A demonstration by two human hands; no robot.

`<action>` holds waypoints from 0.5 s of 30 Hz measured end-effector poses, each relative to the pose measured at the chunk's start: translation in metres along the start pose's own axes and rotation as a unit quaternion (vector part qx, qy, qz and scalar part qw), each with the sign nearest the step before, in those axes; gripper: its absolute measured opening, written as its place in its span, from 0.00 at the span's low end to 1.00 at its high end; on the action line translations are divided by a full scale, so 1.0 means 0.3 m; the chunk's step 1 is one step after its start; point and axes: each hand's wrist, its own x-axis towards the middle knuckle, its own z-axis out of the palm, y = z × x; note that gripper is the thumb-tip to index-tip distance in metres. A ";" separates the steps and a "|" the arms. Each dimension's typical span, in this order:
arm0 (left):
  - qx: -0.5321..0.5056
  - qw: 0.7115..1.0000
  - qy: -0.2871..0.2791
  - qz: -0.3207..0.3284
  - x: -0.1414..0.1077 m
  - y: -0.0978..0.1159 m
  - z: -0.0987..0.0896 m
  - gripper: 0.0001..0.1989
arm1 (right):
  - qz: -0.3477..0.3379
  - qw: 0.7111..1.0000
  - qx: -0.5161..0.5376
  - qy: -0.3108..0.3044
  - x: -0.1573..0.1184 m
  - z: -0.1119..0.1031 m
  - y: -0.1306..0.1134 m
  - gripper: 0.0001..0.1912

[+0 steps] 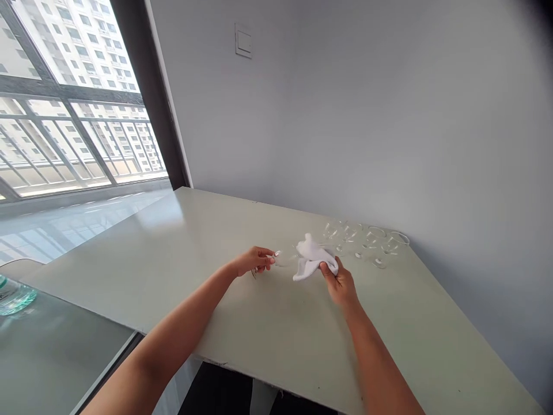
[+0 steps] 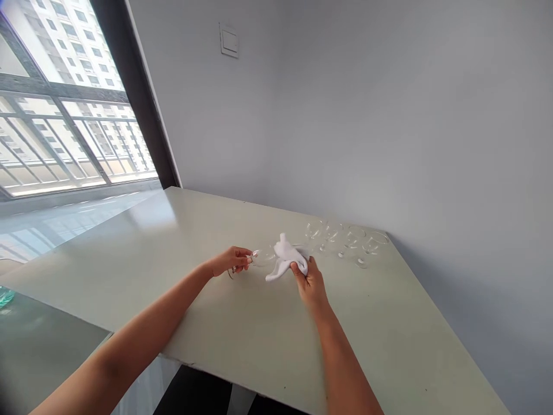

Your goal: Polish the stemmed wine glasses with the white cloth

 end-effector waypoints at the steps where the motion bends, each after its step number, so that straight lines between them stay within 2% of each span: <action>1: 0.032 0.998 0.044 -0.008 0.002 -0.004 0.002 0.25 | -0.044 0.998 -0.045 0.008 -0.002 0.007 0.001 0.24; 2: 0.068 0.995 0.076 -0.012 0.004 -0.007 0.007 0.25 | -0.093 0.991 -0.092 -0.004 -0.007 0.020 -0.002 0.26; 4: 0.156 0.983 0.102 0.009 0.004 -0.012 0.029 0.20 | -0.182 0.965 -0.178 -0.061 -0.021 0.059 -0.011 0.28; 6: 0.261 0.958 0.099 0.069 0.001 -0.014 0.062 0.12 | -0.222 0.941 -0.233 -0.103 -0.034 0.106 -0.020 0.26; 7: 0.312 0.938 0.099 0.110 -0.002 -0.014 0.080 0.09 | -0.218 0.939 -0.243 -0.106 -0.038 0.126 -0.021 0.24; 9: 0.391 0.894 0.104 0.192 -0.008 -0.012 0.115 0.08 | -0.170 0.955 -0.224 -0.094 -0.037 0.147 -0.017 0.21; 11: 0.433 0.858 0.107 0.255 -0.013 -0.010 0.141 0.07 | -0.091 0.981 -0.144 -0.088 -0.026 0.141 -0.003 0.19; 13: 0.449 0.838 0.105 0.290 -0.016 -0.008 0.154 0.09 | 0.014 0.994 -0.015 -0.108 -0.011 0.118 0.016 0.17; 15: 0.443 0.838 0.115 0.298 -0.016 -0.008 0.157 0.16 | 0.129 0.974 0.139 -0.125 0.003 0.095 0.034 0.17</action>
